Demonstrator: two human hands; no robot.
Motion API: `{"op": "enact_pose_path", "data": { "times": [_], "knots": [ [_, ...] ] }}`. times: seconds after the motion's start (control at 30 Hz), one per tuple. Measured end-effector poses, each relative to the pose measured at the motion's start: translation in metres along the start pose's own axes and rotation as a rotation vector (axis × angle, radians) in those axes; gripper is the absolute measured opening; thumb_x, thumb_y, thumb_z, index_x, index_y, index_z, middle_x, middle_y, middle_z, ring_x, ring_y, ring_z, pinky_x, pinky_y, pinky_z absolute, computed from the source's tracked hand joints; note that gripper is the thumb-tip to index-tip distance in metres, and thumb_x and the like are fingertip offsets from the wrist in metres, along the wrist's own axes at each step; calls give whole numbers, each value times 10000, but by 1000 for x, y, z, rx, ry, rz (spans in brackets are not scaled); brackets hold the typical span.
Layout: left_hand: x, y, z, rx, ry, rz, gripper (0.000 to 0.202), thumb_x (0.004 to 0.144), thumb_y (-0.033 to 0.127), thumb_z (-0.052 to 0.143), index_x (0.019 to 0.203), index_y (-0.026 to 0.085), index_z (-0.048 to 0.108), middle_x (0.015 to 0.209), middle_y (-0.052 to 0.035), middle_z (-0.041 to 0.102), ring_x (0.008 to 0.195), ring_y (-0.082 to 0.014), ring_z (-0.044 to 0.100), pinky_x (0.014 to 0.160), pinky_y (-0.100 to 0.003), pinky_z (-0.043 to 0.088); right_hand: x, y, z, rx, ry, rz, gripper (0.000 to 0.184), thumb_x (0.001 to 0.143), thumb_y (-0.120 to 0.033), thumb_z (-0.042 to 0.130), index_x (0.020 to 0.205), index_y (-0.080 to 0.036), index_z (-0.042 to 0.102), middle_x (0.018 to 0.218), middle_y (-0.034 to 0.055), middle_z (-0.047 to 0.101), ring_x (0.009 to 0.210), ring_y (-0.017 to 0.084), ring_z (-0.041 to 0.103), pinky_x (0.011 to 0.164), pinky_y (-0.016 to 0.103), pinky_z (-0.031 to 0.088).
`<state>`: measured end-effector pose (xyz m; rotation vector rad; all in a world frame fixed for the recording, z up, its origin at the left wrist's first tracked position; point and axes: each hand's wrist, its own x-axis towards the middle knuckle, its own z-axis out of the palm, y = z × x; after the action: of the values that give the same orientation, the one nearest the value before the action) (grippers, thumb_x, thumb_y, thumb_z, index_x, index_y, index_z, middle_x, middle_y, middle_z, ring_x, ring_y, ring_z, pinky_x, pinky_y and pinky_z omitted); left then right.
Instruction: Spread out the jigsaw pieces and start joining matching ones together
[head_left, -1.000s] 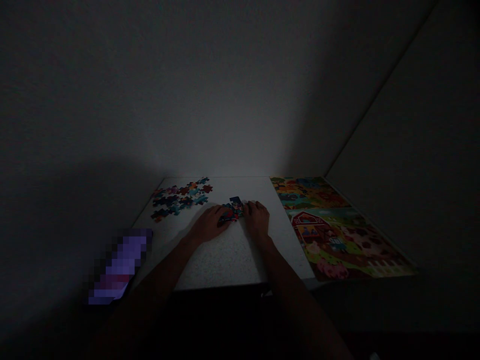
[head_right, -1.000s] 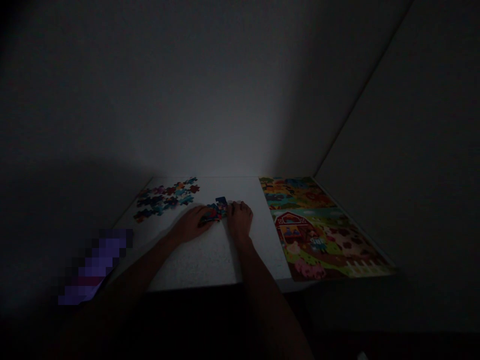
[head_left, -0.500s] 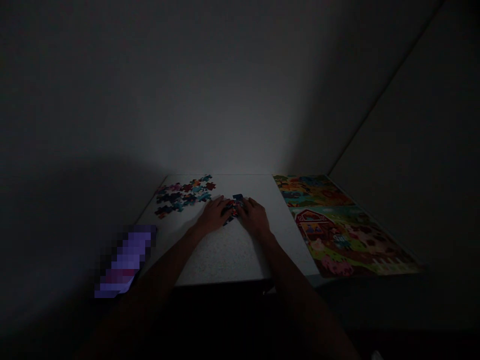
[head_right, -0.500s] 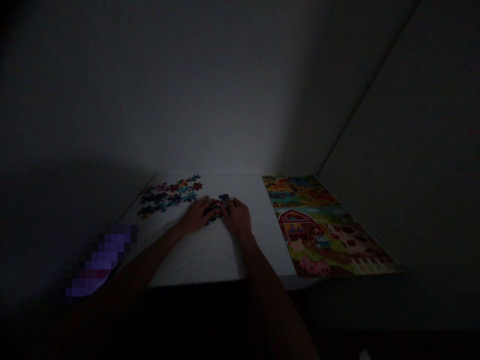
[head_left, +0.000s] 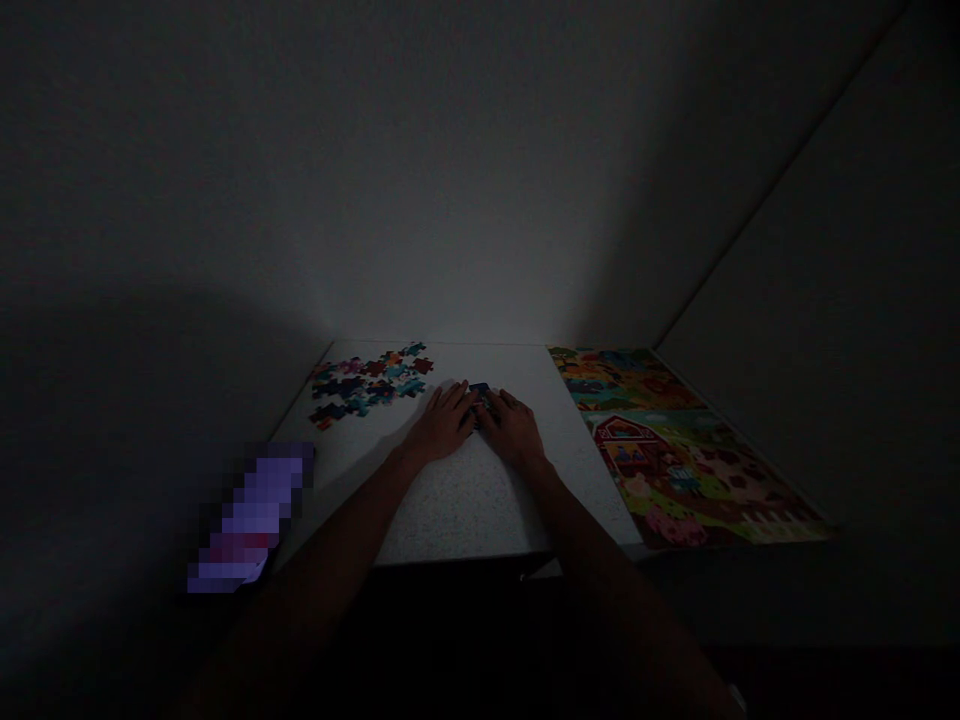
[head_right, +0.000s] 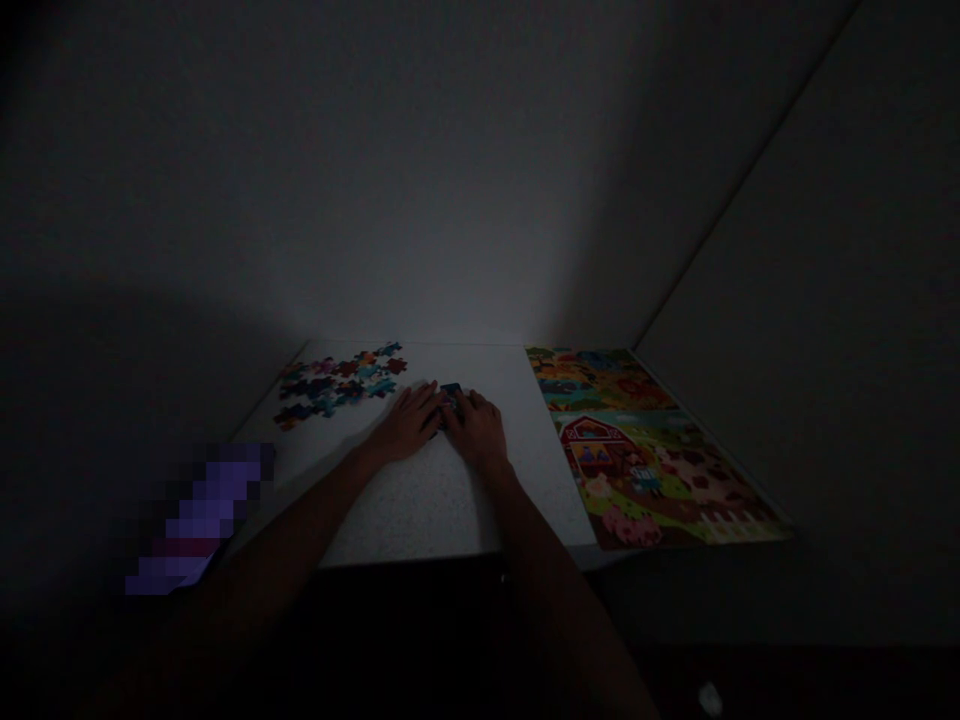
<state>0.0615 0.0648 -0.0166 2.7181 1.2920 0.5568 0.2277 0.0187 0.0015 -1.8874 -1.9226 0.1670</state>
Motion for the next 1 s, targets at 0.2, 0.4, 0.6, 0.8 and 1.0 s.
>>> {"op": "enact_pose_path", "data": {
  "times": [0.2,0.4,0.6,0.8,1.0],
  "knots": [
    [0,1,1,-6,19,-3,473,989,342,374,1437,202,436,1515,-132,443,1420,-278,376,1180,-545,247,2,0,3,-39,-10,78,555,998,-522,369,1452,-216,458,1503,136,456,1412,264,358,1167,461,194],
    [-6,5,-1,14,65,-50,466,977,351,395,1373,134,510,1466,-184,483,1397,-328,394,1170,-546,258,4,-2,4,-81,7,206,646,990,-575,314,1484,-170,410,1532,186,396,1439,324,304,1164,549,146],
    [-19,13,-1,30,100,-54,444,967,341,417,1362,173,529,1489,-156,465,1430,-329,344,1175,-563,247,2,-3,4,-118,41,303,615,993,-548,338,1458,-160,446,1532,211,384,1435,344,307,1155,581,129],
    [-36,24,-7,37,112,-15,478,946,380,462,1383,193,516,1493,-129,470,1434,-313,345,1200,-554,206,-4,-14,-14,90,213,257,483,973,-381,390,1350,-133,562,1493,195,441,1404,305,364,1164,539,198],
    [-46,32,-5,38,67,14,519,952,439,462,1390,166,507,1514,-165,435,1435,-333,340,1180,-575,229,-117,-53,-85,766,385,-138,295,909,-399,445,1054,-288,678,1059,93,682,1047,248,628,917,454,512]
  ]
}}
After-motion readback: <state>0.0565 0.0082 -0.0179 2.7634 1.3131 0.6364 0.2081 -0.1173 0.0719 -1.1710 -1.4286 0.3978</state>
